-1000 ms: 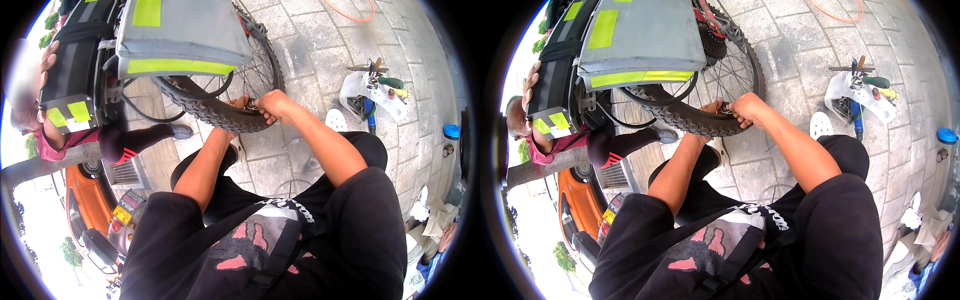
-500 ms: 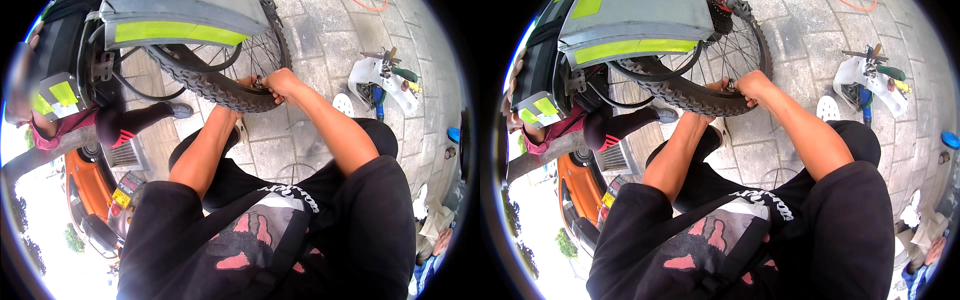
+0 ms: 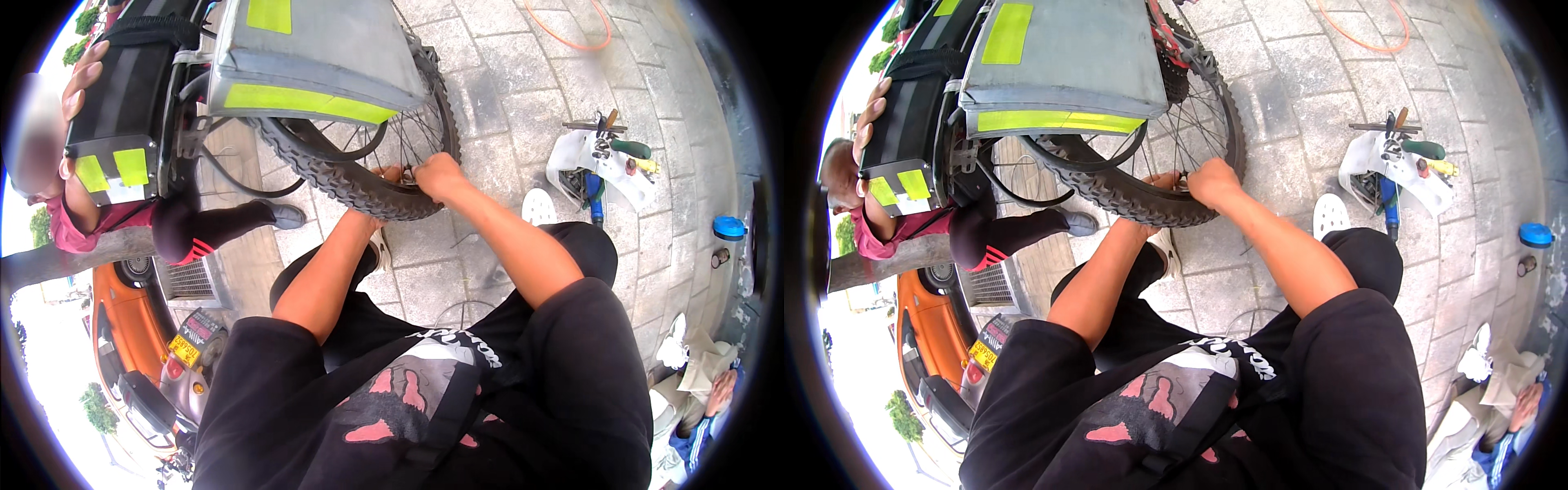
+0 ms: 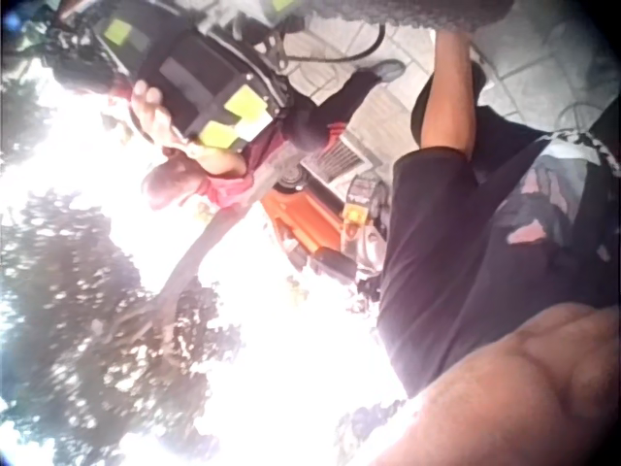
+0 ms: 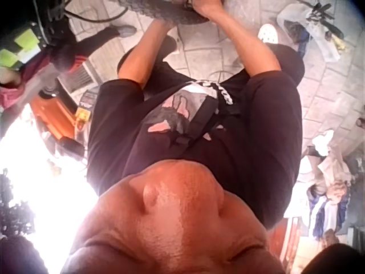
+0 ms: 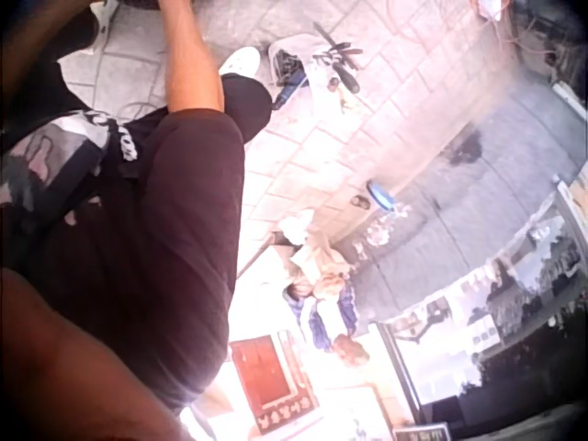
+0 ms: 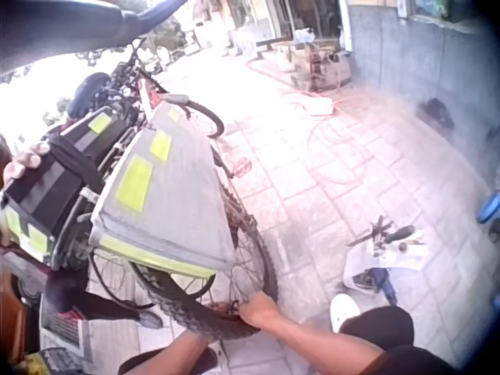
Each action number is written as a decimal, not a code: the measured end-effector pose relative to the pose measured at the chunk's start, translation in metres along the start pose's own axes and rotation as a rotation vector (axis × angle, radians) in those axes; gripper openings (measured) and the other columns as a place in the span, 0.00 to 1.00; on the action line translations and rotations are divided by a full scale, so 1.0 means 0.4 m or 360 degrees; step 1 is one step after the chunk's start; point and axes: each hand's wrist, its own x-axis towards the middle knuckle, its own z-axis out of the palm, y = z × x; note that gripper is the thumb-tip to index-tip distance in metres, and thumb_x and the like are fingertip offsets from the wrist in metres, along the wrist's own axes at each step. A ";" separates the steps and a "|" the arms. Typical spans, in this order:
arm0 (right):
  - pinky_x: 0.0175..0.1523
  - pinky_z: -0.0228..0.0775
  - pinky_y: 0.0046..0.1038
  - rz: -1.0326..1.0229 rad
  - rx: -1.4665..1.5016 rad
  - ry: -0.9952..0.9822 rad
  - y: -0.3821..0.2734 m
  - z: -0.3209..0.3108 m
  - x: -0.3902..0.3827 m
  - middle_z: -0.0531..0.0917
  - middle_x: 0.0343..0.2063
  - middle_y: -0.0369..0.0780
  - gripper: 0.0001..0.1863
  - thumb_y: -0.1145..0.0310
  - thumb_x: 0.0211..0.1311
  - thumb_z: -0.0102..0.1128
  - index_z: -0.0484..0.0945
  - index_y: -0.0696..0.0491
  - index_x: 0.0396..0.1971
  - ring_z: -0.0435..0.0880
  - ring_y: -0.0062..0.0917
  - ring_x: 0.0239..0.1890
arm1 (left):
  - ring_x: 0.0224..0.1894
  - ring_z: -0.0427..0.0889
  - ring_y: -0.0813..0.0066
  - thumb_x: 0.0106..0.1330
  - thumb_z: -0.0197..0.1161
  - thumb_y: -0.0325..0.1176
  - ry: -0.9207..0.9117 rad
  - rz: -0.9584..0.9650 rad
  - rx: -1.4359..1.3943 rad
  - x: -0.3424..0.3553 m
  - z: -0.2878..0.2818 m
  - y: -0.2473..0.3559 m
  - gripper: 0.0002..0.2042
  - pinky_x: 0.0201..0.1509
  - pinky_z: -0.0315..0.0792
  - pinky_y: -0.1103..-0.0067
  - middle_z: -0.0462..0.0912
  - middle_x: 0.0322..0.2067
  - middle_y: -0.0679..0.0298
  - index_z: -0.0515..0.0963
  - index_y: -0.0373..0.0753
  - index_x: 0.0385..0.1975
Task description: The person works on the rear wheel of a bicycle, using a tool to tighten the spokes. Another person holds the bicycle steady while the recorder adjusts the wheel components.
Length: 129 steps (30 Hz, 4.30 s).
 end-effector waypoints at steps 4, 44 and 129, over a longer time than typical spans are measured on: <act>0.56 0.75 0.47 -0.0385 -0.0355 0.0333 -0.003 0.014 -0.038 0.85 0.39 0.59 0.20 0.60 0.65 0.56 0.85 0.63 0.36 0.84 0.55 0.47 | 0.35 0.84 0.74 0.71 0.65 0.33 -0.0206 0.0022 0.0014 0.025 -0.050 -0.010 0.11 0.39 0.82 0.77 0.84 0.37 0.62 0.77 0.33 0.45; 0.32 0.73 0.34 -0.0638 -0.0076 -0.0121 0.029 -0.056 -0.010 0.83 0.21 0.43 0.17 0.59 0.64 0.66 0.82 0.60 0.28 0.83 0.32 0.25 | 0.48 0.79 0.80 0.76 0.59 0.46 -0.0410 0.0201 -0.0187 0.080 -0.063 -0.068 0.20 0.51 0.76 0.81 0.80 0.49 0.65 0.76 0.35 0.54; 0.48 0.81 0.39 -0.0643 -0.1181 -0.0017 -0.156 -0.078 -0.098 0.88 0.38 0.51 0.24 0.51 0.57 0.70 0.86 0.61 0.37 0.89 0.42 0.43 | 0.26 0.75 0.78 0.75 0.58 0.44 0.0152 0.0039 -0.0081 0.067 -0.032 -0.008 0.13 0.31 0.72 0.80 0.73 0.25 0.71 0.73 0.45 0.30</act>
